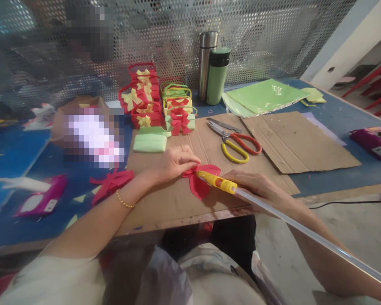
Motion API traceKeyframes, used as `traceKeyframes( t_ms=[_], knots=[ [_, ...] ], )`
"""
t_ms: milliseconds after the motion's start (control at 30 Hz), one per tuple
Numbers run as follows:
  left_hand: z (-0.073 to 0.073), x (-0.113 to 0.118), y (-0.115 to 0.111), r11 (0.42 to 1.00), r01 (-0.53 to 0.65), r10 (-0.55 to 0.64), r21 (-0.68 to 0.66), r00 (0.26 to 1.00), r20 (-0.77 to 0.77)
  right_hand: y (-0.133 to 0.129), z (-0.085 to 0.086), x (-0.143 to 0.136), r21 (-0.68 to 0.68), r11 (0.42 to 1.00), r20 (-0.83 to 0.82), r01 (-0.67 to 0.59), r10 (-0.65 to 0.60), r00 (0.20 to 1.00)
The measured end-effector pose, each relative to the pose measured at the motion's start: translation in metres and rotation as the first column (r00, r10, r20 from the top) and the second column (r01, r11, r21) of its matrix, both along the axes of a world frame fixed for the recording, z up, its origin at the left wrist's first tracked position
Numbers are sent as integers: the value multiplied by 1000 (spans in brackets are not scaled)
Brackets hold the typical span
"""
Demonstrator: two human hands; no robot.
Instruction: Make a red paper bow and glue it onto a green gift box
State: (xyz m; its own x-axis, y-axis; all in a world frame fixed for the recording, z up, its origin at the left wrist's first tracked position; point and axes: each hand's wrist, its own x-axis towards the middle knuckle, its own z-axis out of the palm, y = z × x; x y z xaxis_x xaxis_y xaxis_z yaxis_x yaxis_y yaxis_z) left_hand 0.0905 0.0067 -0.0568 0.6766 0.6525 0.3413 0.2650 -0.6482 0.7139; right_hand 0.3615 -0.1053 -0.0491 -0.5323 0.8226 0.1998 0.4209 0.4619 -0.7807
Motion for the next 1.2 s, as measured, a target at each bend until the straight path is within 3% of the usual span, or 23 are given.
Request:
traceKeyframes(
  t_ms=[200,367,533,667,867,1033,1200],
  knots=[
    [-3,9,1,997,-76,74,23,993,90,0,3,0,-2,1000,8,-12,12,1000],
    [-9,12,4,988,-156,156,-4,987,34,-1,5,-2,-4,1000,21,-10,10,1000],
    [-12,9,6,992,-82,79,96,996,34,0,4,-1,-9,1000,20,-6,6,1000],
    [-10,4,6,966,2,26,258,994,-105,0,3,-1,-16,1000,30,-6,6,1000],
    [-10,2,9,921,48,39,387,976,-216,-1,6,-2,-20,1000,28,4,-3,1000],
    [-9,0,11,893,93,39,441,959,-281,-1,0,-1,2,999,27,35,-35,999],
    [-7,-3,8,886,109,8,450,968,-251,-2,-6,0,37,997,16,61,-62,998]
  ],
)
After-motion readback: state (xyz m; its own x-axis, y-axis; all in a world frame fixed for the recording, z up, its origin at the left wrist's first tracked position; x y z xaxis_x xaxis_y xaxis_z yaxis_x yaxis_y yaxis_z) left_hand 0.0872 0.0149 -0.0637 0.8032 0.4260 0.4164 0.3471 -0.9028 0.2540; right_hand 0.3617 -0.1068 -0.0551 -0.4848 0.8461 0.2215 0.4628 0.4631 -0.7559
